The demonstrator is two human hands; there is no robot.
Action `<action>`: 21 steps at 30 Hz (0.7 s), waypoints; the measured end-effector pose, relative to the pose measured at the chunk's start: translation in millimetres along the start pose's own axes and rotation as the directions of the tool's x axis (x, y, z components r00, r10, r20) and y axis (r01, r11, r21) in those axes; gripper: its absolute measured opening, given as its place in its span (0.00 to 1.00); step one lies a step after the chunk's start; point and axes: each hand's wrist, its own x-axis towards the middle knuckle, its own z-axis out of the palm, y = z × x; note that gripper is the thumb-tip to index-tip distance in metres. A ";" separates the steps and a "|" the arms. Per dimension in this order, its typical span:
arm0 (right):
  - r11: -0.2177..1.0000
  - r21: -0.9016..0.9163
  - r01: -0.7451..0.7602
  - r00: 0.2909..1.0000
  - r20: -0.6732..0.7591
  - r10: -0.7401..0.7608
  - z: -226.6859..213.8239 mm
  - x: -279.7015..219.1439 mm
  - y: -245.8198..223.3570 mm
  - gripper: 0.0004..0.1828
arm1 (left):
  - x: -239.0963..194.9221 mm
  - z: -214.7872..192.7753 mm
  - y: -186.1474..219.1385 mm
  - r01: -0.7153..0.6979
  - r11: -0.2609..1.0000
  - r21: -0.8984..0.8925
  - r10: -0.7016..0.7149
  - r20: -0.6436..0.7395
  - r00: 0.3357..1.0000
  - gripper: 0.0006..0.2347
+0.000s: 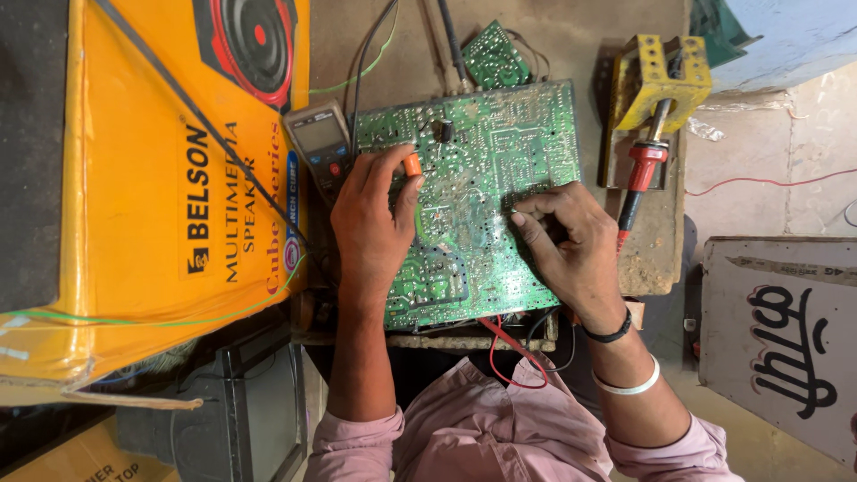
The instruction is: The person tests a green circuit board with a multimeter and then uses a soldering iron to work on specific points on the board. The person repeatedly switches between testing and soldering while seated on the floor.
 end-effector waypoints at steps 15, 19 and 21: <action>0.995 -0.061 0.074 0.997 0.021 -0.073 -1.0 2.2 -1.0 0.07 | -1.1 0.9 -1.8 0.013 1.000 -0.008 -0.013 -0.001 1.000 0.14; 0.999 -0.043 0.019 1.000 0.014 -0.018 -0.2 -1.5 4.4 0.06 | -1.3 1.2 -1.6 0.022 1.000 -0.008 -0.022 0.006 1.000 0.14; 0.999 0.004 0.038 0.997 -0.066 -0.038 -1.1 -5.6 10.0 0.05 | -1.3 0.6 -1.4 0.024 1.000 0.003 -0.024 0.010 1.000 0.14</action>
